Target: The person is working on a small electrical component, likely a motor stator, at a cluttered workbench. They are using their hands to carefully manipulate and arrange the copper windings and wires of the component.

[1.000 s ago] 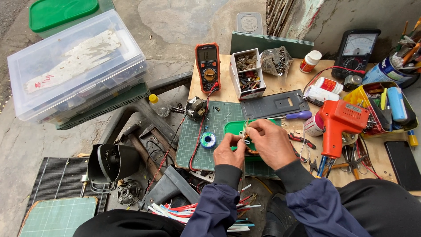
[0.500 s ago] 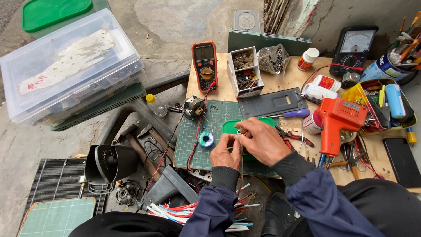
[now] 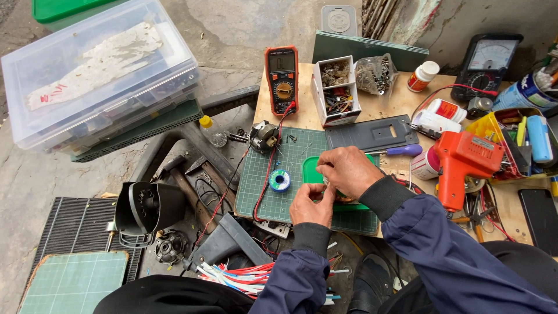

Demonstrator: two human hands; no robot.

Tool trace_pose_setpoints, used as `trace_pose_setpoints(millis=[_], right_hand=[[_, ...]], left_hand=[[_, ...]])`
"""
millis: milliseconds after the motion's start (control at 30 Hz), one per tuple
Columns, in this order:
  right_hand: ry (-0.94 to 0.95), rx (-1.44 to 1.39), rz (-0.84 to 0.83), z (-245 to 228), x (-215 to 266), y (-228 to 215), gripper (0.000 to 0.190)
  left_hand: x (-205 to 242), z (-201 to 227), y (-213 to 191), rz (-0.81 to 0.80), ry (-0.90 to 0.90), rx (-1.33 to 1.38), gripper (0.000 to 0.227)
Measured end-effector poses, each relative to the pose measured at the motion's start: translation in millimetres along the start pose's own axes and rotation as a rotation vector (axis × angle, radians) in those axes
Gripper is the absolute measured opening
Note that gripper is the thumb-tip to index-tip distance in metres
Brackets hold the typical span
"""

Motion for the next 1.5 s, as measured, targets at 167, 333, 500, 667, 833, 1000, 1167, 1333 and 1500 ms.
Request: trace_pose_setpoints(millis=[167, 333, 500, 667, 833, 1000, 1167, 1333, 1500], right_hand=[[0.015, 0.014, -0.026, -5.0, -8.6, 6.6, 0.014], [-0.058, 0.014, -0.026, -9.8, -12.0, 21.8, 0.015], [-0.12, -0.021, 0.11, -24.3, 18.3, -14.7, 0.013], [0.003, -0.118, 0.216, -6.2, 62.8, -40.3, 0.011], [0.126, -0.078, 0.301, 27.2, 82.6, -30.6, 0.009], [0.257, -0.123, 0.283, 21.1, 85.3, -30.8, 0.013], [0.313, -0.303, 0.276, -6.5, 83.4, -38.6, 0.019], [0.321, -0.259, 0.241, -3.0, 78.5, -40.1, 0.026], [0.307, -0.14, 0.155, -10.5, 74.2, -41.3, 0.03]], left_hand=[[2.2, -14.2, 3.2, 0.028, -0.054, 0.039, 0.018], [4.8, -10.0, 0.9, 0.023, -0.029, 0.03, 0.014], [7.2, 8.7, -7.5, 0.032, 0.005, 0.015, 0.014], [9.8, 0.3, 1.0, 0.032, -0.015, 0.013, 0.014], [11.3, 0.5, 1.6, 0.034, -0.029, 0.015, 0.015], [11.3, 4.2, -1.0, 0.03, -0.034, 0.015, 0.015], [10.2, -7.6, 4.0, 0.009, -0.045, 0.07, 0.015], [11.7, 8.9, -9.7, 0.049, 0.097, 0.047, 0.021], [12.8, 36.7, -20.7, 0.073, 0.407, 0.033, 0.014]])
Point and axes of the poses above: each hand's wrist, its own x-axis away from the middle knuckle, its own y-axis out of the palm, z = x × y, the point moved 5 cm from there along -x, towards the middle knuckle, and after that the axes turned 8 degrees about z, right-handed, at the moved point
